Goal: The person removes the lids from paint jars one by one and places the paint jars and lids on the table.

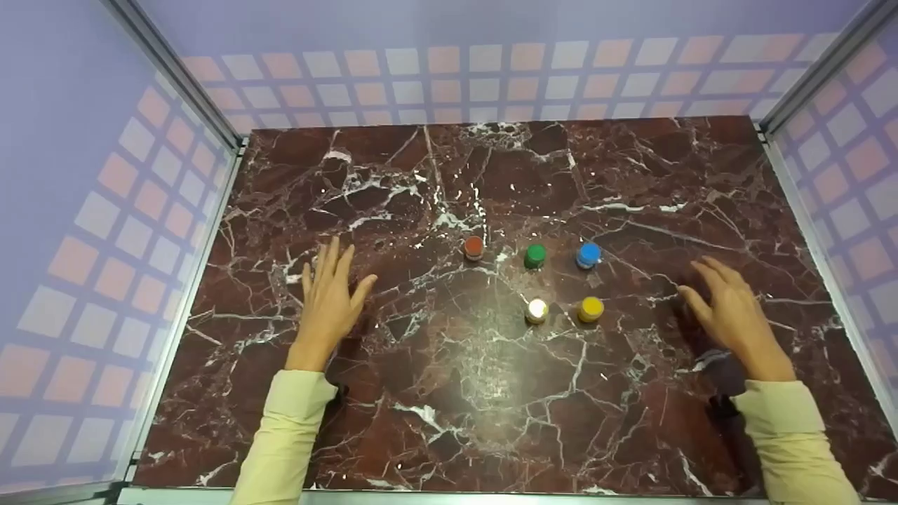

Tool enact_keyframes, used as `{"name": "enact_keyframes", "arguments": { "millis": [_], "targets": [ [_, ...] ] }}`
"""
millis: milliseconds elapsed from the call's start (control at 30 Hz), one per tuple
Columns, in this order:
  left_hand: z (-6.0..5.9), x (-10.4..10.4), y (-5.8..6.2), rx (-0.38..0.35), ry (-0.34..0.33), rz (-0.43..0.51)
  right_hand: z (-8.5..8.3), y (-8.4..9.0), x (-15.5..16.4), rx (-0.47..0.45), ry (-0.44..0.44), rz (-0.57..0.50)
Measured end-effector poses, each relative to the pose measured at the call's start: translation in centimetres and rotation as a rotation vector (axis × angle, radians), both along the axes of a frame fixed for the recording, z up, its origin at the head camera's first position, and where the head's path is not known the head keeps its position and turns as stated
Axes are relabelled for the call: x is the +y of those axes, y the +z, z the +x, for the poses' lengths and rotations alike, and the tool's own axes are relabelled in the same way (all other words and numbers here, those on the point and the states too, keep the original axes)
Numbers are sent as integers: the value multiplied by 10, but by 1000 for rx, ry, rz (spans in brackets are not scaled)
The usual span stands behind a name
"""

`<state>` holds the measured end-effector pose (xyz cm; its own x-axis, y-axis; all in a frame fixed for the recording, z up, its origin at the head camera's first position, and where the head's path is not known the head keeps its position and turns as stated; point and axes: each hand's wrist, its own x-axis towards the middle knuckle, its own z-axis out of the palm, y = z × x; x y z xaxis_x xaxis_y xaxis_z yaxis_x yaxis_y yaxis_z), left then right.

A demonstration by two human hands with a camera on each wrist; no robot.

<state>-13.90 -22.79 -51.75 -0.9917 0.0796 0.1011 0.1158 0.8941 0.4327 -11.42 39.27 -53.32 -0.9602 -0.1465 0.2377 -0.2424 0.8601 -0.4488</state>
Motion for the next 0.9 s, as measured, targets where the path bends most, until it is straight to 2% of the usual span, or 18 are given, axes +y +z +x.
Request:
{"name": "enact_keyframes", "arguments": {
  "millis": [300,467,700,900],
  "targets": [
    [8,38,1,75,-84,84,16,4,-27,147,66,1],
    [17,58,4,98,-120,145,21,10,-44,179,105,18],
    [26,83,2,106,-178,179,20,21,-66,207,154,31],
    [27,105,3,128,-259,203,16,29,-90,255,230,23]
  ]
}}
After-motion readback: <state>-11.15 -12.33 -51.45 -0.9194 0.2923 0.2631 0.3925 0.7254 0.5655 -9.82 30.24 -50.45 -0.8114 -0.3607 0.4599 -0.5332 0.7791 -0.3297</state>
